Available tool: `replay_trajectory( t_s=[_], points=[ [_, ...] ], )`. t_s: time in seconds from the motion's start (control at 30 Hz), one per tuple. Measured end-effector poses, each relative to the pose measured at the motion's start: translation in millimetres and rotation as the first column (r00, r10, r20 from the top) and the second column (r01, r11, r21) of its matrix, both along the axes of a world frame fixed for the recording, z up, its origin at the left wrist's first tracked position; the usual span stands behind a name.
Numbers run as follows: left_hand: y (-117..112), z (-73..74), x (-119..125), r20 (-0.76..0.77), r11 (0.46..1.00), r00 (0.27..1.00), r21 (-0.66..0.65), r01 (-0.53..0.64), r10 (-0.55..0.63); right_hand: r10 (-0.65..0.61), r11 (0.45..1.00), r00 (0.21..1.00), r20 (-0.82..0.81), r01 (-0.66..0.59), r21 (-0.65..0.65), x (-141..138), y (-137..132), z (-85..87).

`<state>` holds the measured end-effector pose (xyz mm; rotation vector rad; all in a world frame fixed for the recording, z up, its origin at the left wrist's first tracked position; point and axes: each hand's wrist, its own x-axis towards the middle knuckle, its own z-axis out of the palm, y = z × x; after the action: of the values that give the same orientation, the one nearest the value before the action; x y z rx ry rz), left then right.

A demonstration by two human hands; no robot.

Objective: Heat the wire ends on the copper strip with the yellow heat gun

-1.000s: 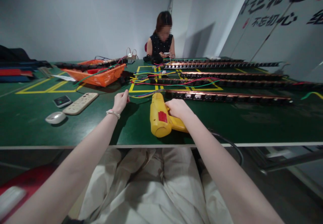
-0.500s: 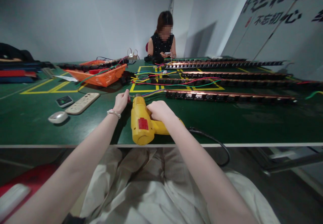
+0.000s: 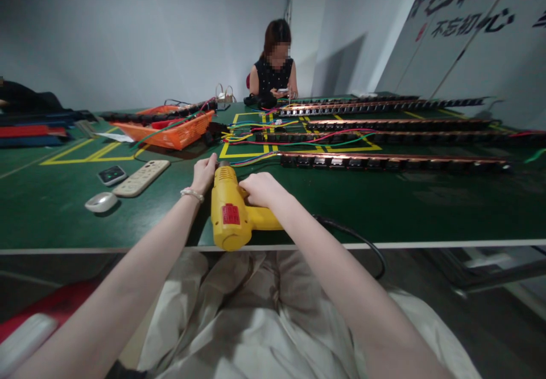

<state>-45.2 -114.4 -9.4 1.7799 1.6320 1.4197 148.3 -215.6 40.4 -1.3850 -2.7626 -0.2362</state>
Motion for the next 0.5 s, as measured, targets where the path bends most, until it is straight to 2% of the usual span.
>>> replay_trajectory(
  t_s=[0.17, 0.3, 0.5],
  points=[
    [-3.5, 1.3, 1.0, -0.006, 1.000, 1.000, -0.015, 0.024, -0.024, -0.021, 0.999, 1.000, 0.011, 0.022, -0.029, 8.3, 0.1, 1.2],
    [-7.0, 3.4, 2.5, -0.041, 0.999, 0.998, -0.012, 0.052, -0.053, -0.096, 0.995, 0.995, 0.028, 0.097, -0.037, 30.8, 2.4, -2.5],
    [-3.2, 0.3, 0.7, -0.087, 0.987, 0.995, -0.161, 0.026, -0.040, -0.252, 0.965, 0.967, 0.040, 0.254, -0.062, 74.3, 6.9, -4.3]
  ],
)
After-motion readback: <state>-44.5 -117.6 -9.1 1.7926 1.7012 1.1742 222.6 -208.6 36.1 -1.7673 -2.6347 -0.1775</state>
